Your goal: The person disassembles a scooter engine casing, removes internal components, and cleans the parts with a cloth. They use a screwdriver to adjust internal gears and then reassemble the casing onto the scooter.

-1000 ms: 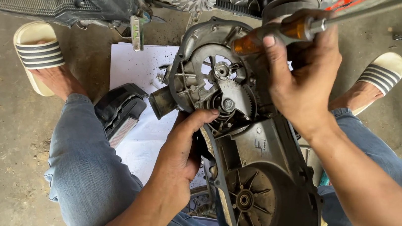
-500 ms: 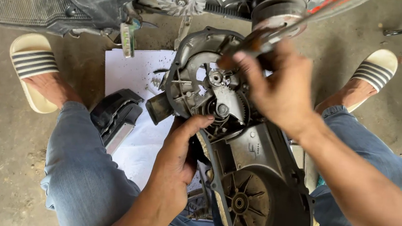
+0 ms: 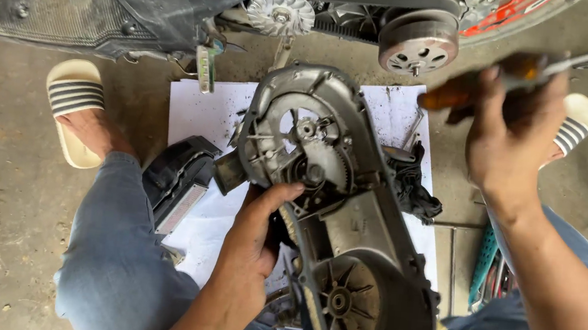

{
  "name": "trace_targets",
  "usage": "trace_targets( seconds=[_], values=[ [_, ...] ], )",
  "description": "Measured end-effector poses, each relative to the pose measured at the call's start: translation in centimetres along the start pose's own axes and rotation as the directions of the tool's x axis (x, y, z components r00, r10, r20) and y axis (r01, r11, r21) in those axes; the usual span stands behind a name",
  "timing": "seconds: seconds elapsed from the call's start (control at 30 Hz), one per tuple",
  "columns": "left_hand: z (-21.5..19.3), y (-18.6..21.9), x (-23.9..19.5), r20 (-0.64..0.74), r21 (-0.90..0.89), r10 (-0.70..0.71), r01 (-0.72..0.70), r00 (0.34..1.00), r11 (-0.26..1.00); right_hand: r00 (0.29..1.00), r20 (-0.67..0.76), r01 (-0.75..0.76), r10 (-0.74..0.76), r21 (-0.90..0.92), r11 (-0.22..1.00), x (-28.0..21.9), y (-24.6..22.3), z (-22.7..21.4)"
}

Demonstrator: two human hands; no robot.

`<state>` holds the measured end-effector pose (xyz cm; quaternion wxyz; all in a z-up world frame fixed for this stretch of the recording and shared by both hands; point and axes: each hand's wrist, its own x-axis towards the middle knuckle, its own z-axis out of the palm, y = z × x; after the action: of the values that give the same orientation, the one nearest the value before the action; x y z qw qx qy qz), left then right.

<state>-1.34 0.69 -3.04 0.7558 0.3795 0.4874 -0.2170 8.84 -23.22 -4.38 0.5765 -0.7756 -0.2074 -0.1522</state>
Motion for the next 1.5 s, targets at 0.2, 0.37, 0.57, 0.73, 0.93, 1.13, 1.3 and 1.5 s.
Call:
trace_targets(
  seconds=[0.2,0.37,0.57,0.73,0.93,1.13,1.3,1.5],
  values=[
    [-4.6,-3.4,6.5,0.05,-0.163,0.299,-0.288,0.953,0.944,0.368,0.273,-0.255,0.889,-0.89,0.379,-11.6,17.4,0.2],
    [-4.1,-3.6,6.3,-0.063,-0.009,0.25,-0.251,0.966,0.968,0.118,0.506,0.134,0.855,-0.861,0.491,-24.9,28.3,2.8],
    [-2.8,-3.7,6.8,-0.052,0.097,0.209,-0.203,0.977,0.974,0.069,0.51,0.359,0.858,-0.815,0.455,-29.1,34.9,1.8],
    [-1.3,-3.4,6.1,-0.064,0.15,0.187,-0.176,0.98,0.973,0.233,0.483,-0.501,0.844,-0.685,0.53,-16.6,21.7,4.7],
    [0.5,-3.6,7.2,-0.094,0.12,0.211,-0.199,0.973,0.973,0.318,0.582,-0.614,0.749,-0.476,0.63,-14.3,14.2,5.5],
    [2.1,-4.9,8.8,-0.184,0.091,0.146,-0.131,0.972,0.987,0.565,0.603,-0.244,0.563,-0.531,0.812,-18.4,14.1,7.2],
    [1.7,-7.2,13.0,-0.215,-0.071,0.153,-0.171,0.965,0.983,0.488,0.543,-0.43,0.684,-0.532,0.729,-14.9,13.9,7.0],
    [-0.7,-11.1,20.5,-0.21,-0.319,0.252,-0.309,0.945,0.896,0.652,0.607,-0.051,0.454,-0.563,0.825,-16.6,10.3,7.5]
  ],
)
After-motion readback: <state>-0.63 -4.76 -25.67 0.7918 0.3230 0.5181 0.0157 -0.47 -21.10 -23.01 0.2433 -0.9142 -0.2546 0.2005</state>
